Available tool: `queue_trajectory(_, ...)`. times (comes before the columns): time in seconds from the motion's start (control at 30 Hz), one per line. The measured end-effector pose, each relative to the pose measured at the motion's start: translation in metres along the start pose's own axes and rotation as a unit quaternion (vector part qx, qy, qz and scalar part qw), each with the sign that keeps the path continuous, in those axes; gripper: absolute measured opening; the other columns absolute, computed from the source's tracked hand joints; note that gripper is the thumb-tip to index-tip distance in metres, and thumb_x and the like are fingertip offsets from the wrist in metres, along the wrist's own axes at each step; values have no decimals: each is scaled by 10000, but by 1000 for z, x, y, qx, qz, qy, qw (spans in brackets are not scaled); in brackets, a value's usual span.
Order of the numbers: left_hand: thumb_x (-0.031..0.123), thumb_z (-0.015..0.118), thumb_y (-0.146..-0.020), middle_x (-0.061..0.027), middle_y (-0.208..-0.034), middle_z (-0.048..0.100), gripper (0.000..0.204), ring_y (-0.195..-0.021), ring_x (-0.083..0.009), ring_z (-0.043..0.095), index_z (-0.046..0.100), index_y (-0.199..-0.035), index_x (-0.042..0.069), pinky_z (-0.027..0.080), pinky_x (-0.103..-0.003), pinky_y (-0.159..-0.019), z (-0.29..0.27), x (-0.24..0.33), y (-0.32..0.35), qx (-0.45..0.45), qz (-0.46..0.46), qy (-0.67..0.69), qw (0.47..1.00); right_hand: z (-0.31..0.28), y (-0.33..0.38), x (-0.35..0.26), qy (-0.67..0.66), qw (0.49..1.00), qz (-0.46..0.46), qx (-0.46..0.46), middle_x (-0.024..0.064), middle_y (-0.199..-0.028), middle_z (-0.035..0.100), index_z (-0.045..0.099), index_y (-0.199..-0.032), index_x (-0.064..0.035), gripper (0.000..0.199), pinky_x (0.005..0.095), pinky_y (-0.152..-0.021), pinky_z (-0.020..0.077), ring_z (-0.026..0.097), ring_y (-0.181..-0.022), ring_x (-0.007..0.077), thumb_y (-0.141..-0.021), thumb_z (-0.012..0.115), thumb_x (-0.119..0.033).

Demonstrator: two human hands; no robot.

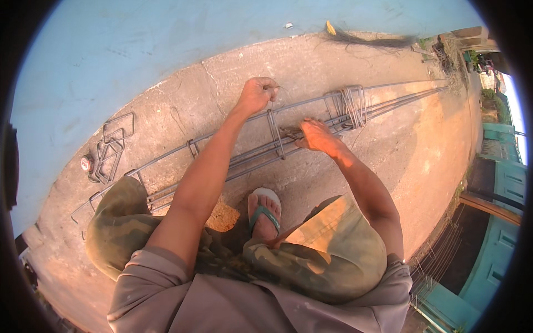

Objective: The person sits on the ground and ties a rebar cage using wire and pliers. They wrap wire around intersections of the rebar bars and twist it with pliers to secure the structure.

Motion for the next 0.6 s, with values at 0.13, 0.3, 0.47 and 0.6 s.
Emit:
queue_trajectory(0.13,102,664,-901,-82,-773,704,106,-721,-157,659,715,-914,10,495,-310,-672,5,18,12,-61,43,67,995,0,0,7,-25,999,42,17,266,-1097,621,582,-1089,5,392,507,-946,454,560,-1118,451,-852,697,-286)
queue_trajectory(0.3,106,662,-900,-78,-787,711,82,-747,-159,651,706,-895,37,470,-312,-667,-5,-13,18,37,-49,255,965,-14,12,2,-152,977,9,147,225,-889,625,614,-960,11,226,464,-765,475,603,-857,374,-880,675,-192)
queue_trajectory(0.47,125,663,-904,-92,-813,720,93,-772,-162,655,710,-914,45,466,-313,-699,-5,-15,17,25,-47,260,964,-32,22,5,-260,950,93,144,102,-651,508,584,-842,12,242,370,-573,407,469,-612,191,-911,668,-205)
queue_trajectory(0.6,144,669,-900,-97,-833,718,113,-791,-172,662,714,-932,45,469,-327,-730,-21,-29,24,59,-64,209,974,-118,4,-29,-269,943,91,172,68,-621,468,567,-830,1,262,350,-548,381,418,-600,153,-916,664,-227)
Point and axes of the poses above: each hand's wrist, its own y-axis away from the middle knuckle, its own z-axis out of the palm, x = y × z, the point moved 4 cm from there along -y, towards the middle knuckle
